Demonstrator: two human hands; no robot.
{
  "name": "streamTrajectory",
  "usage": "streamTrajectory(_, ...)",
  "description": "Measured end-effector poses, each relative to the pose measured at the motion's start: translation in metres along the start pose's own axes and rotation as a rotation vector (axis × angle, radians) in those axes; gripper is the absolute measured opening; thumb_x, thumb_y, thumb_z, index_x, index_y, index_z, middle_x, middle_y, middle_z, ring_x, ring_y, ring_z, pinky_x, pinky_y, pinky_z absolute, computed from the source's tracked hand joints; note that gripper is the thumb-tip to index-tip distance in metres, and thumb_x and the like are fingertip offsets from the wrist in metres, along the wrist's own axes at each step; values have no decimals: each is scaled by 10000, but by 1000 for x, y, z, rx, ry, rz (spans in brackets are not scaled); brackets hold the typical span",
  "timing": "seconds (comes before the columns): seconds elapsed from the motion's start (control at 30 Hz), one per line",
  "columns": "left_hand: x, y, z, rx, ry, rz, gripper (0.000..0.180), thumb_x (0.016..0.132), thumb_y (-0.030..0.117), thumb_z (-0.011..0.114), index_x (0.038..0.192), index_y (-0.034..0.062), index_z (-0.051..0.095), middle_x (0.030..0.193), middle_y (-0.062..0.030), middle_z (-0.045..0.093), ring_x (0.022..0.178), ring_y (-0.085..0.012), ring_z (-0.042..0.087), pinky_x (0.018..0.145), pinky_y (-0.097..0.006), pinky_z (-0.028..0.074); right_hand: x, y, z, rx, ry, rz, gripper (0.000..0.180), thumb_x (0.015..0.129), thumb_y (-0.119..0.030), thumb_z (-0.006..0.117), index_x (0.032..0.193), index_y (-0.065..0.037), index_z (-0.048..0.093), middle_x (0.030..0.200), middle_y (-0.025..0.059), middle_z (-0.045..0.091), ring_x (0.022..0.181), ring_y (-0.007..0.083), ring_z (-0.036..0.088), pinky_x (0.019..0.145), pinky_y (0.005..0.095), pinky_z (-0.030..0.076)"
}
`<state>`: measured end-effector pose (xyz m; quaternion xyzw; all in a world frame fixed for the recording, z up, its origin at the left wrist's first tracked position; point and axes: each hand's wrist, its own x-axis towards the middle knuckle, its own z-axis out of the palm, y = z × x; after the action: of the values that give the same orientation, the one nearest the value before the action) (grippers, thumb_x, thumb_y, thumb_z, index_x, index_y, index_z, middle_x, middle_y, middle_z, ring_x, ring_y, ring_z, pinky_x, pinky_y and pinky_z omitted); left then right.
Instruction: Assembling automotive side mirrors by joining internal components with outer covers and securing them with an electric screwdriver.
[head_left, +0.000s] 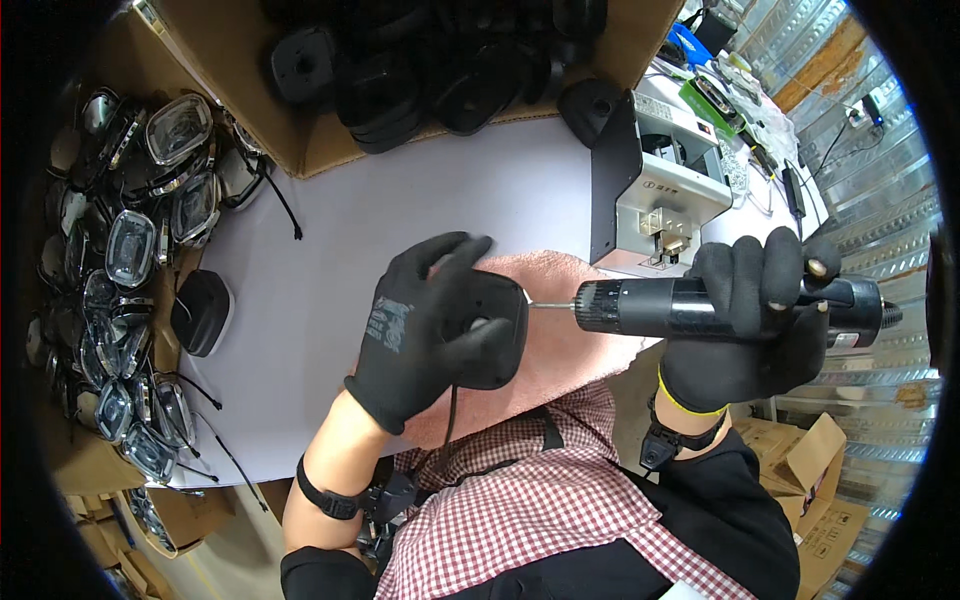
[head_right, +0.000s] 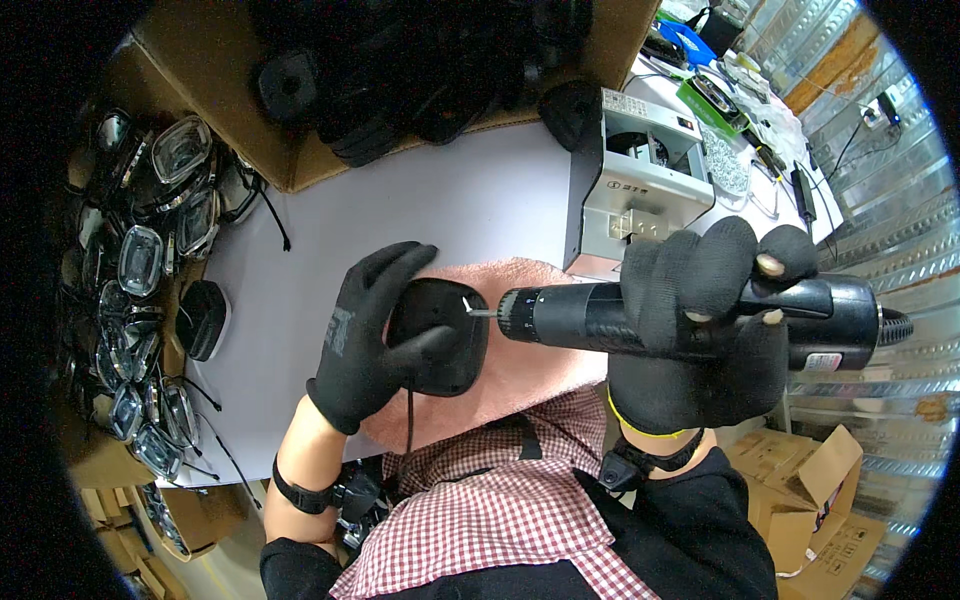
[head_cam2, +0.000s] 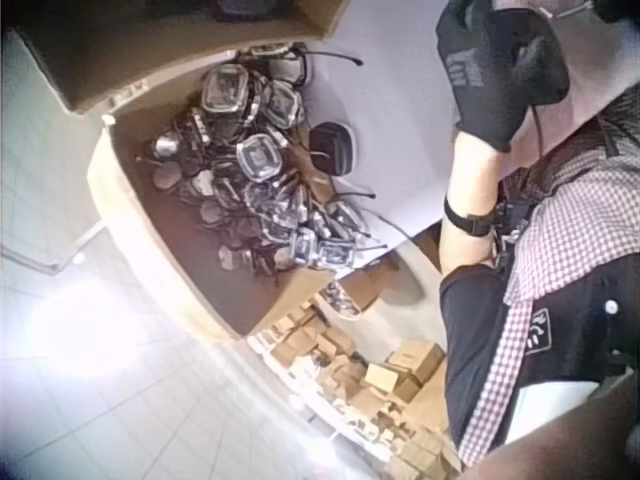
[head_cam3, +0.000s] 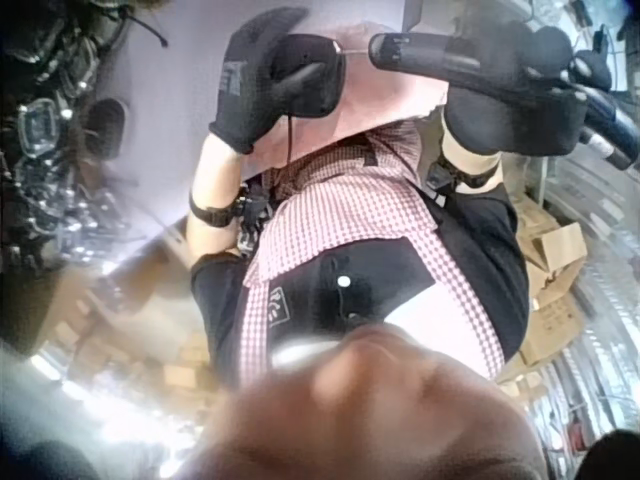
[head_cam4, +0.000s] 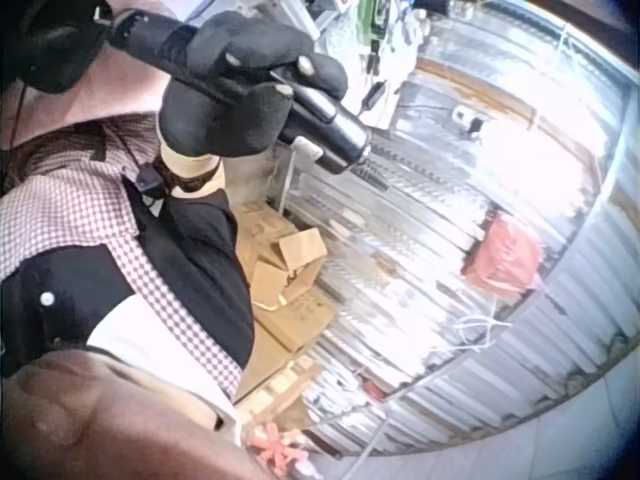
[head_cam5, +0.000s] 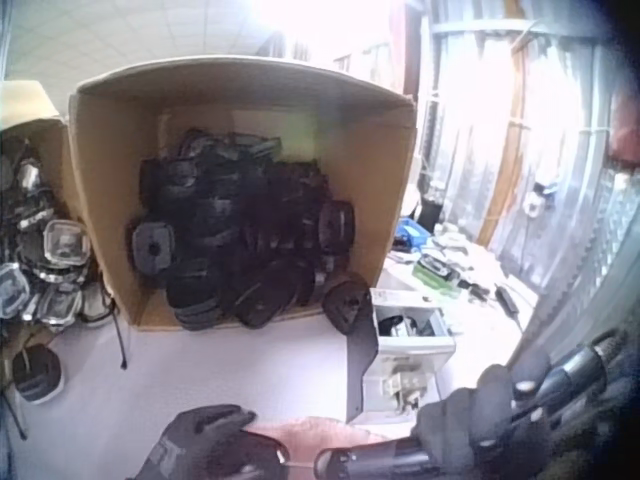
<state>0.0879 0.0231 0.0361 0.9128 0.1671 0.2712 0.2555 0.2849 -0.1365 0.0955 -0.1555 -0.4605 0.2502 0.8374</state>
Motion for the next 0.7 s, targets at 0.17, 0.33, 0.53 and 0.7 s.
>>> streamTrajectory(0.17,12,10,11,-179,36,256,398,649,47,736,1039,60,656,793,-66,662,767,-275,646,715,-388,527,2,-8,0,81,-45,31,279,896,-142,558,1151,-29,545,776,-8,478,620,67,461,683,268,404)
streamTrajectory(0.33,6,10,9,-209,-2,234,258,667,58,742,915,58,671,826,-88,673,772,-276,658,697,-356,541,0,-10,6,97,7,26,275,877,-123,600,1129,-43,525,778,-20,482,623,62,472,683,264,407)
streamTrajectory(0.53,1,21,12,-386,16,149,174,730,68,744,887,49,669,860,-105,679,823,-270,663,746,-365,544,-1,-17,15,79,68,27,243,865,-100,617,1078,-57,507,768,-35,486,621,50,493,693,247,426)
streamTrajectory(0.7,-8,33,6,-575,-6,-33,161,760,90,743,896,41,670,855,-94,668,855,-259,649,780,-368,523,-5,-18,11,131,102,-64,304,928,-186,547,1209,-89,486,768,-30,502,598,65,522,662,288,447)
